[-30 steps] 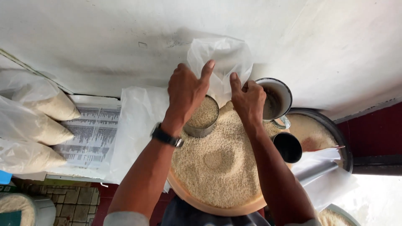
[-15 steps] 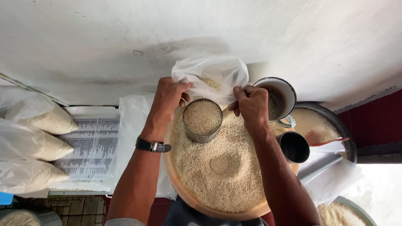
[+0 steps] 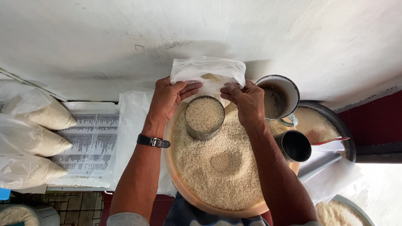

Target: Measuring rice from a large bowl using metal cups and a leveling tool, then pouring it into a plastic bag.

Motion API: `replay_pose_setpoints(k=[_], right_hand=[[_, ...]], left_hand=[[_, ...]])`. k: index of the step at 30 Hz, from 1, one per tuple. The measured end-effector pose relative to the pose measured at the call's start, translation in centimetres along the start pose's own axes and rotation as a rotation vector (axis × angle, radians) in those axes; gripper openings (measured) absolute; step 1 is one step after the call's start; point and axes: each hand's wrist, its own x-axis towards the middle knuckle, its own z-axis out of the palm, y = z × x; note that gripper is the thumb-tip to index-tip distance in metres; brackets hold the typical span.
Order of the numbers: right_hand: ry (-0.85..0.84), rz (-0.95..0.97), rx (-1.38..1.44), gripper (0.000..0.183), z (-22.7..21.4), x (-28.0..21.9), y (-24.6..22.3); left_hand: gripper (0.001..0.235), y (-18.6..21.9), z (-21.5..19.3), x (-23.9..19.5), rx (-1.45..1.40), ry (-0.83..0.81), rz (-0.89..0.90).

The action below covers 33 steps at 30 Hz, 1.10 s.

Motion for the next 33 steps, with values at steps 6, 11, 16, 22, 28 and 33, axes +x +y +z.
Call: replay_pose_setpoints(k=[6, 11, 16, 22, 28, 33], right_hand=[[0.034, -0.087, -0.165, 0.016, -0.2, 1.0, 3.1], [-0.024, -0.036, -0.515, 0.018, -0.4, -2.4, 1.6], [-0.134, -0.081, -0.761, 0.022, -7.0, -3.7, 6.8], [-0.43, -0.292, -0.818, 0.077, -5.2, -6.6, 3.4], [-0.219, -0.189, -0.823, 0.117, -0.2, -8.7, 3.8], [-0.13, -0.117, -0.786, 0.114, 0.8, -8.2, 3.8]], left_hand=[[0.034, -0.7, -0.5, -1.5, 0.22, -0.136, 0.125], [0.035, 0.0, 0.2, -4.9, 0.613, 0.031, 0.172], [0.045, -2.5, -1.6, -6.1, 0.616, 0.059, 0.201], [0.047, -5.0, -1.2, -7.4, 0.61, 0.129, 0.257], [0.045, -9.6, -3.6, -6.5, 0.683, 0.26, 0.289], [0.038, -9.4, -3.5, -5.2, 0.436, 0.303, 0.193]])
